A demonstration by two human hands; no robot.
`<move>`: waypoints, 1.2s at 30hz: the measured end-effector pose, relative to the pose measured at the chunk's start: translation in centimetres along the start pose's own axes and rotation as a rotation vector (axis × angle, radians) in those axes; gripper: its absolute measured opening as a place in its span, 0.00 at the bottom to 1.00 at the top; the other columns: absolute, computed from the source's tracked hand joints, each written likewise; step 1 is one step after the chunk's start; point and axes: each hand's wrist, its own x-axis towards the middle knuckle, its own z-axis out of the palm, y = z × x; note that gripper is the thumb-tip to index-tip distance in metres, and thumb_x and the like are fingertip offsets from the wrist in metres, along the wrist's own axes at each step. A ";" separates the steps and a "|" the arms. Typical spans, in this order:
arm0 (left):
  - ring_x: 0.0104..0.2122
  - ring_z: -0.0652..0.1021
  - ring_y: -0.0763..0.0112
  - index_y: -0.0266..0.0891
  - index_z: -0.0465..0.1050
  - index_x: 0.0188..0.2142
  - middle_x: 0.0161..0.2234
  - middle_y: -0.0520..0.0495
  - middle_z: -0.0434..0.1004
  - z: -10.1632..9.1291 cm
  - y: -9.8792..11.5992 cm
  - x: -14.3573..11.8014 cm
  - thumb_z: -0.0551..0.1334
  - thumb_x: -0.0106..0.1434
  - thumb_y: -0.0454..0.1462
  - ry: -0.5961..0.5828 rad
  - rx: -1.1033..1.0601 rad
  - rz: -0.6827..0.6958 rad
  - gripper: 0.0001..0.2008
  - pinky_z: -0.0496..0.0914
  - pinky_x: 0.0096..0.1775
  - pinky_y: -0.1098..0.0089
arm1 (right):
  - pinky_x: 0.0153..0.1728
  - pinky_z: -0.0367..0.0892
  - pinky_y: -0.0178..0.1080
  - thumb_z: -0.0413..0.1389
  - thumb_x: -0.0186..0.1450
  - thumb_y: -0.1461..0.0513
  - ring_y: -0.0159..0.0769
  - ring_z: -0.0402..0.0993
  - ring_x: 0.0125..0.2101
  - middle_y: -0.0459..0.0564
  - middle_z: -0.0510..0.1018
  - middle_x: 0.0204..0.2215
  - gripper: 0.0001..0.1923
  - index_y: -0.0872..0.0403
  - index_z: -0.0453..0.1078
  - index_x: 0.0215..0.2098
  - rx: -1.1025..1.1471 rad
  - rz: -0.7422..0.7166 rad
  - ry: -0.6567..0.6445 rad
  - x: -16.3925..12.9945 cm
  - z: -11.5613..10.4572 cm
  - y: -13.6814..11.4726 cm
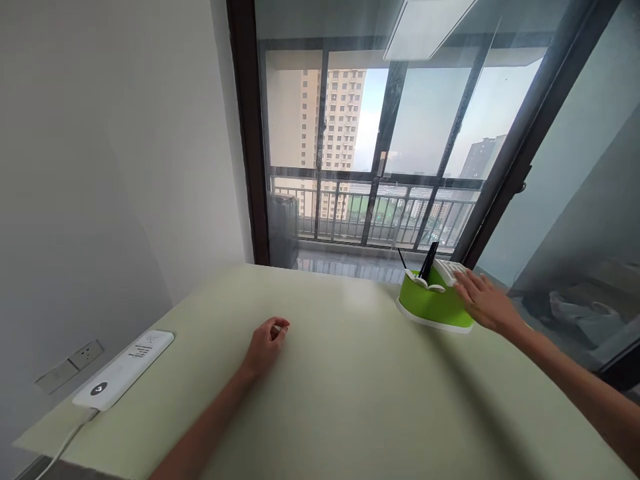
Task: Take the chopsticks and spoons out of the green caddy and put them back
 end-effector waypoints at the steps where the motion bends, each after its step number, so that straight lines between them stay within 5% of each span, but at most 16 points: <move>1: 0.24 0.70 0.70 0.38 0.76 0.40 0.26 0.52 0.72 -0.2 -0.2 -0.2 0.57 0.64 0.46 -0.006 -0.004 0.001 0.16 0.64 0.30 0.70 | 0.60 0.61 0.65 0.37 0.75 0.50 0.61 0.58 0.67 0.66 0.66 0.66 0.32 0.58 0.63 0.67 -0.012 0.015 0.008 -1.4 0.0 -0.7; 4: 0.25 0.70 0.70 0.38 0.76 0.39 0.26 0.51 0.73 -0.7 -0.7 -0.4 0.57 0.63 0.47 -0.053 0.010 0.040 0.16 0.64 0.30 0.71 | 0.63 0.60 0.63 0.41 0.74 0.51 0.59 0.52 0.70 0.66 0.57 0.71 0.33 0.60 0.55 0.71 -0.024 0.017 0.017 -7.0 1.2 -3.0; 8: 0.26 0.71 0.70 0.39 0.76 0.39 0.28 0.50 0.76 -0.9 -1.1 -0.2 0.57 0.64 0.47 -0.090 0.019 0.041 0.16 0.64 0.30 0.71 | 0.63 0.62 0.58 0.40 0.73 0.49 0.57 0.52 0.70 0.64 0.51 0.73 0.36 0.60 0.48 0.73 -0.003 0.046 -0.054 -15.2 5.6 -4.7; 12: 0.27 0.72 0.70 0.39 0.76 0.41 0.32 0.48 0.78 -0.9 -1.2 -0.3 0.57 0.65 0.47 -0.105 0.011 0.038 0.16 0.65 0.31 0.70 | 0.67 0.55 0.57 0.36 0.74 0.47 0.54 0.51 0.71 0.63 0.60 0.70 0.37 0.61 0.58 0.70 0.015 0.082 -0.195 -20.0 8.8 -5.3; 22: 0.32 0.77 0.66 0.40 0.73 0.41 0.32 0.48 0.79 -1.3 -1.6 0.0 0.56 0.66 0.46 -0.101 -0.022 0.057 0.14 0.68 0.35 0.69 | 0.69 0.50 0.55 0.32 0.74 0.46 0.49 0.49 0.72 0.57 0.59 0.71 0.39 0.59 0.60 0.71 -0.028 0.098 -0.276 -20.4 7.6 -7.0; 36: 0.26 0.69 0.72 0.40 0.72 0.35 0.27 0.52 0.71 -1.3 -0.4 -0.4 0.54 0.60 0.43 -0.111 0.011 0.056 0.11 0.62 0.31 0.72 | 0.69 0.51 0.55 0.33 0.74 0.47 0.49 0.50 0.72 0.58 0.61 0.70 0.38 0.60 0.61 0.70 -0.057 0.083 -0.273 -20.2 7.6 -7.0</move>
